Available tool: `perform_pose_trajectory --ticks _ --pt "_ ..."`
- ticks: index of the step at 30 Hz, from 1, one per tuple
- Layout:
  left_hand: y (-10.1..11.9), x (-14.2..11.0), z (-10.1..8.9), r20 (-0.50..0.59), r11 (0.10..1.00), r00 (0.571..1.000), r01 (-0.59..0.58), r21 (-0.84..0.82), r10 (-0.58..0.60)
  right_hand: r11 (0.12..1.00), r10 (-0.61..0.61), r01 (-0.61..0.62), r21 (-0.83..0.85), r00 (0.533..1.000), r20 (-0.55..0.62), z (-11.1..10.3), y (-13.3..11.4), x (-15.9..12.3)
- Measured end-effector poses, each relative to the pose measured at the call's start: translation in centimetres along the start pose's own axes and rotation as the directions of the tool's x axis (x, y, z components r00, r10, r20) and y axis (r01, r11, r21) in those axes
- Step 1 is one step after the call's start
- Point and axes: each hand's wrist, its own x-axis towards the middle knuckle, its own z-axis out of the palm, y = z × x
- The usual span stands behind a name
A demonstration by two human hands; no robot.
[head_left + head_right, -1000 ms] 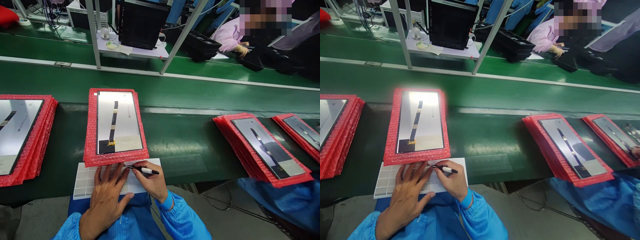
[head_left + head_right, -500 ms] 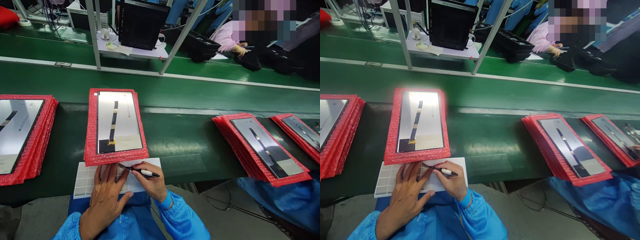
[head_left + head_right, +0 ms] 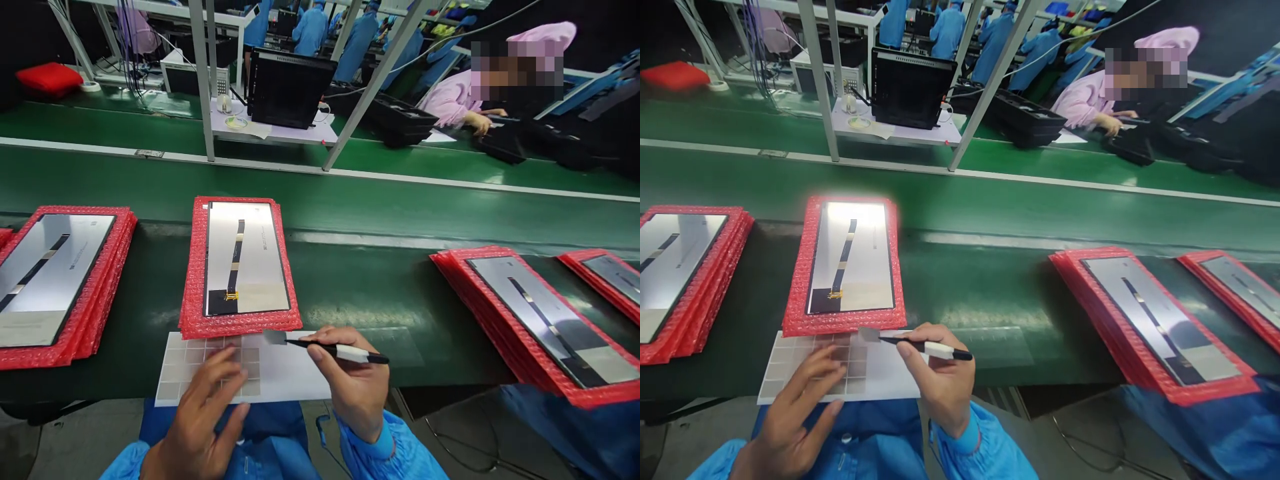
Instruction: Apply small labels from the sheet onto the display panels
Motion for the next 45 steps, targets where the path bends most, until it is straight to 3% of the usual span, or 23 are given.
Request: perform_pose_trajectory --ticks 3,7,11,14,20,35,45 --pt "-0.7 1.7 -3.3 -0.038 0.973 0.974 -0.226 -0.056 0.224 1.000 -0.004 0.002 -0.025 0.998 -0.057 1.1 -0.7 1.8" --pt "-4.0 6.4 -6.8 -0.016 0.939 0.939 -0.344 -0.008 0.344 0.999 -0.005 0.003 -0.042 0.999 -0.040 2.9 -0.8 3.5" --pt "-8.3 11.1 -6.7 -0.016 0.873 0.874 -0.487 -0.042 0.486 0.998 -0.013 0.011 -0.064 1.000 -0.018 4.7 -0.3 4.3" --pt "-10.3 12.7 -5.6 -0.047 0.835 0.842 -0.540 -0.107 0.538 0.997 -0.021 0.022 -0.077 1.000 0.010 5.6 0.2 4.5" --pt "-11.5 11.8 -4.6 -0.063 0.842 0.862 -0.506 -0.189 0.504 0.995 -0.001 0.006 -0.101 0.999 0.047 6.4 0.9 4.4" --pt "-11.3 11.7 -4.3 -0.085 0.865 0.894 -0.448 -0.228 0.441 0.979 0.007 0.008 -0.205 0.997 0.072 6.5 0.9 4.7" --pt "-11.3 11.8 -4.2 -0.083 0.860 0.888 -0.459 -0.225 0.452 0.974 -0.009 0.026 -0.227 0.997 0.074 6.6 1.1 4.8"
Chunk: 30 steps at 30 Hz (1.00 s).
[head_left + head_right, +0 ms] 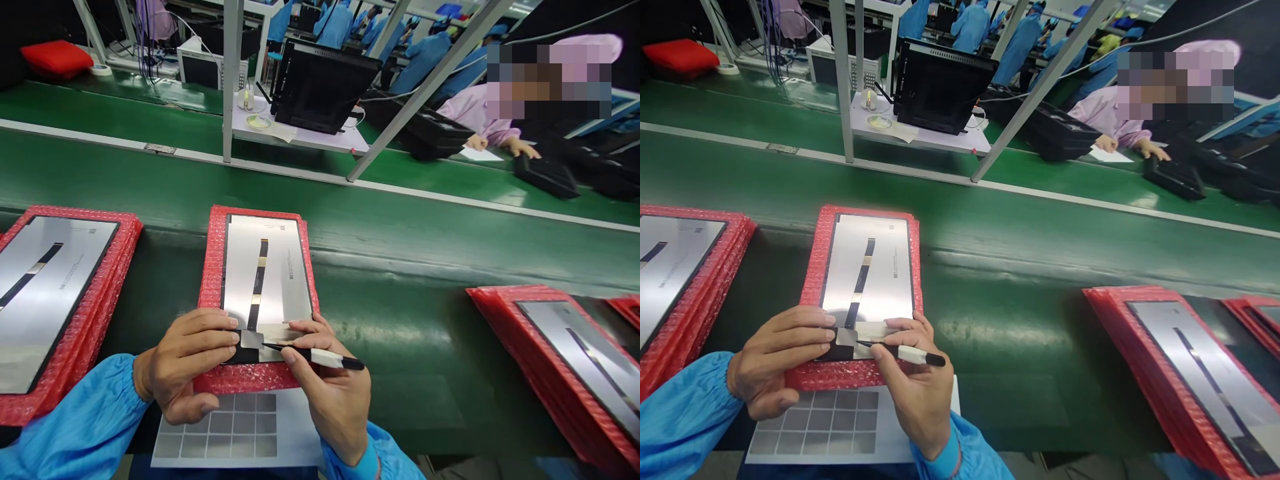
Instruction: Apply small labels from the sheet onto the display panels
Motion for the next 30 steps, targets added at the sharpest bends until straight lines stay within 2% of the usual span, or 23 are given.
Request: perform_pose_trajectory --ticks 21,30 --pt "-0.09 0.08 -0.10 0.051 1.000 0.998 -0.026 -0.003 0.026 0.999 -0.033 0.033 -0.019 0.999 -0.004 0.09 -0.25 0.24" --pt "-0.08 0.05 0.01 0.040 1.000 0.999 -0.025 0.008 0.025 1.000 -0.013 0.013 0.000 1.000 -0.004 0.12 -0.20 0.22"
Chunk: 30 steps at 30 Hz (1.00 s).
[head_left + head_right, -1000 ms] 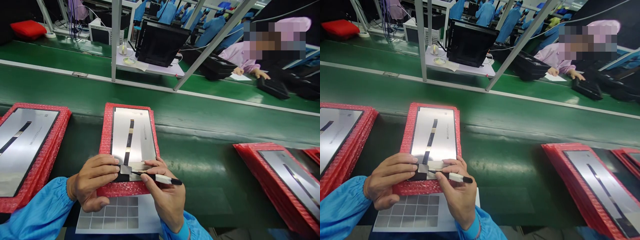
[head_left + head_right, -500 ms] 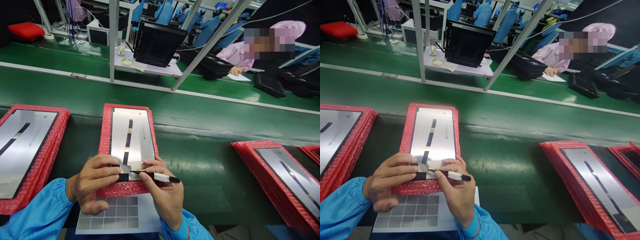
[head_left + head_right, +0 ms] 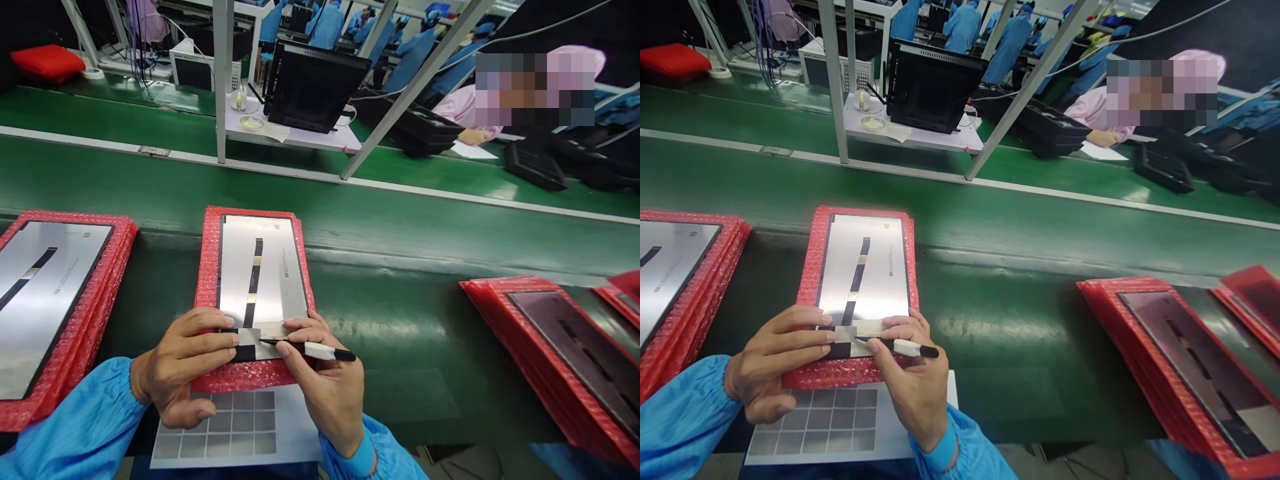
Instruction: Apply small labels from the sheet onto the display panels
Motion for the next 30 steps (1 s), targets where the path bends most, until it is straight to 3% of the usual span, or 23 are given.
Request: perform_pose_trajectory --ticks 8,30 --pt "0.10 0.09 -0.14 -0.001 1.000 1.000 -0.002 0.023 0.002 0.990 0.066 -0.064 0.128 0.998 -0.009 -0.43 -0.02 0.12" --pt "0.15 0.14 -0.08 -0.012 0.999 1.000 -0.008 0.032 0.008 0.998 0.055 -0.055 0.035 0.998 -0.006 0.03 -0.06 0.05"
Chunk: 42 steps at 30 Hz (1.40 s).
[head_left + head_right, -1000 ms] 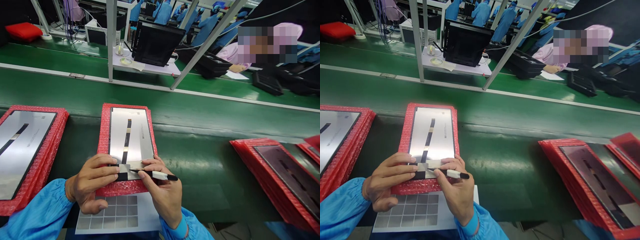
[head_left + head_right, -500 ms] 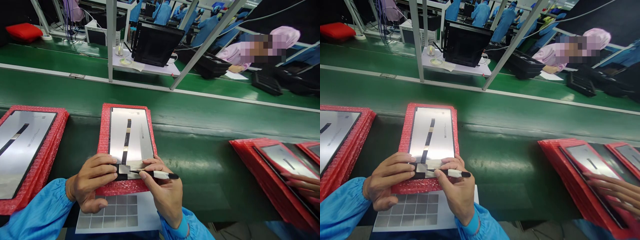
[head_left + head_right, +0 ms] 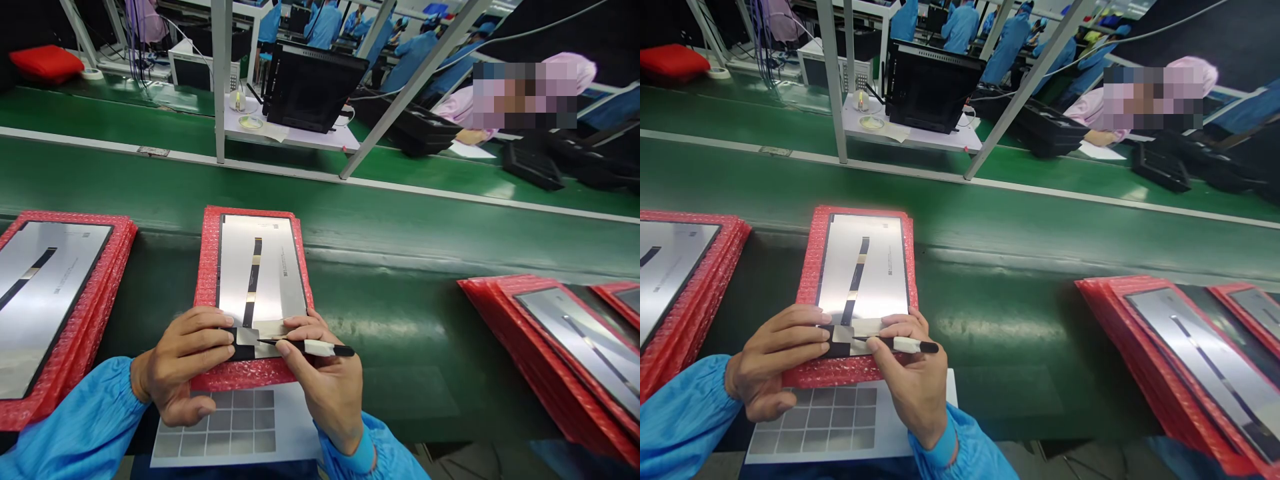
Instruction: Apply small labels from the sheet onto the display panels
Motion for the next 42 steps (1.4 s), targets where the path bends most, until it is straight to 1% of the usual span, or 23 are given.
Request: perform_pose_trajectory --ticks 9,14,24,42 --pt "-0.12 -0.20 0.09 0.006 1.000 1.000 0.001 -0.023 -0.001 1.000 0.011 -0.011 -0.020 1.000 0.013 0.02 -0.16 0.01" --pt "-0.20 -0.13 0.07 0.038 1.000 0.999 -0.009 -0.017 0.010 1.000 0.000 0.000 -0.025 1.000 0.011 0.02 -0.15 -0.02" --pt "0.01 0.10 0.06 0.043 1.000 0.999 0.001 -0.005 -0.001 0.997 -0.050 0.051 -0.049 0.999 0.010 0.14 -0.08 -0.05" --pt "0.00 0.11 0.01 0.035 1.000 0.999 0.004 -0.014 -0.003 0.997 -0.045 0.047 -0.060 0.999 0.021 0.19 -0.03 -0.05"
